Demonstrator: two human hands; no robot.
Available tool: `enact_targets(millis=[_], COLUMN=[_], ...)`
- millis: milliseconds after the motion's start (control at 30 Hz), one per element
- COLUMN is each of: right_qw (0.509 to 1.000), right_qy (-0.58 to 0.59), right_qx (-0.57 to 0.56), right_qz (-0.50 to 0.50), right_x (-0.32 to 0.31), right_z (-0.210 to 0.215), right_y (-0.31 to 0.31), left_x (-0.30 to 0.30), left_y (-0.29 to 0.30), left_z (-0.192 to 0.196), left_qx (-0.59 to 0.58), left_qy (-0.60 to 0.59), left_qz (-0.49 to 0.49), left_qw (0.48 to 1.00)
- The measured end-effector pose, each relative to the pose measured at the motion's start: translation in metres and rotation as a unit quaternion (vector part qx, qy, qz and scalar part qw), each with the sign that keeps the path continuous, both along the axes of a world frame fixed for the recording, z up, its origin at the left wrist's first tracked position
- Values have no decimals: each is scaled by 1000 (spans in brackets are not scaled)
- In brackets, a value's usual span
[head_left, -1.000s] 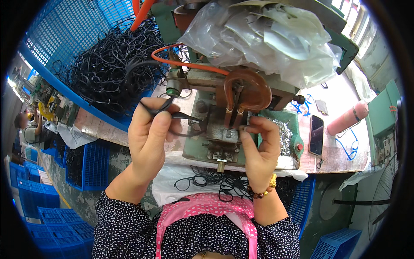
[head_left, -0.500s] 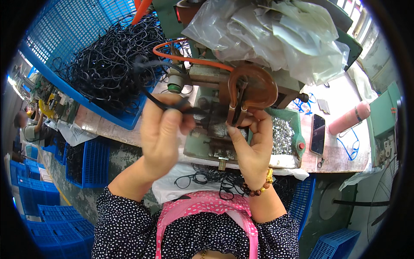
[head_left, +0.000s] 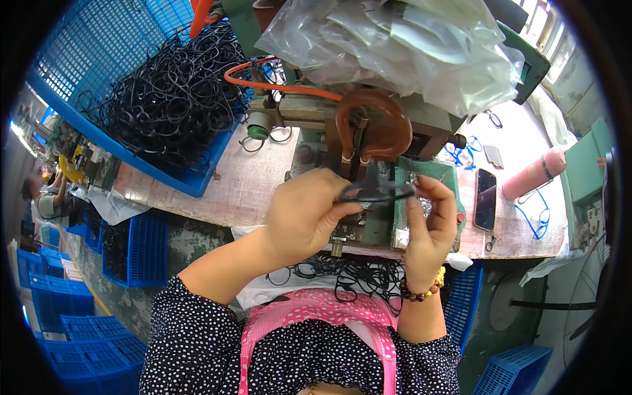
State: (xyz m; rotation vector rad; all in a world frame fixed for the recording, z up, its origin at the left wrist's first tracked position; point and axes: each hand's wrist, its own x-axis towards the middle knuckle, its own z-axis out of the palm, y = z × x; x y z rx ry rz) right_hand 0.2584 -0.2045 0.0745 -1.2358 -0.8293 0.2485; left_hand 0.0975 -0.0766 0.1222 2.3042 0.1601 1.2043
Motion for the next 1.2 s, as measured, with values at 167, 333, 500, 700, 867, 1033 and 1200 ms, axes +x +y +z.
enact_targets(millis=[167,333,500,700,867,1033,1200], right_qw=[974,969,959,946,853,889,922], right_qy=[-138,-132,-124,-213,-408,-357,-287], right_qx=[-28,-3,-6,-200,-295,-247,-197], right_qz=[-175,-208,-253,-141,-142,-146,-172], right_x=[29,44,57,64,51,49,47], right_z=[-14,-26,-42,-54,-51,-49,-60], right_y=[-16,-31,-33,-37,-29,-18,-11], left_x=[-4,-7,-2,0,4,-6,-33], left_y=[-7,-3,2,-1,-2,-5,45], left_z=[-6,-2,-2,-10,-6,-7,-50], left_qx=[-92,-116,47,55,34,50,77], left_qy=[-20,3,6,-29,-54,-21,-52], left_qz=[30,3,20,27,7,40,192], left_qw=[995,993,999,998,998,998,977])
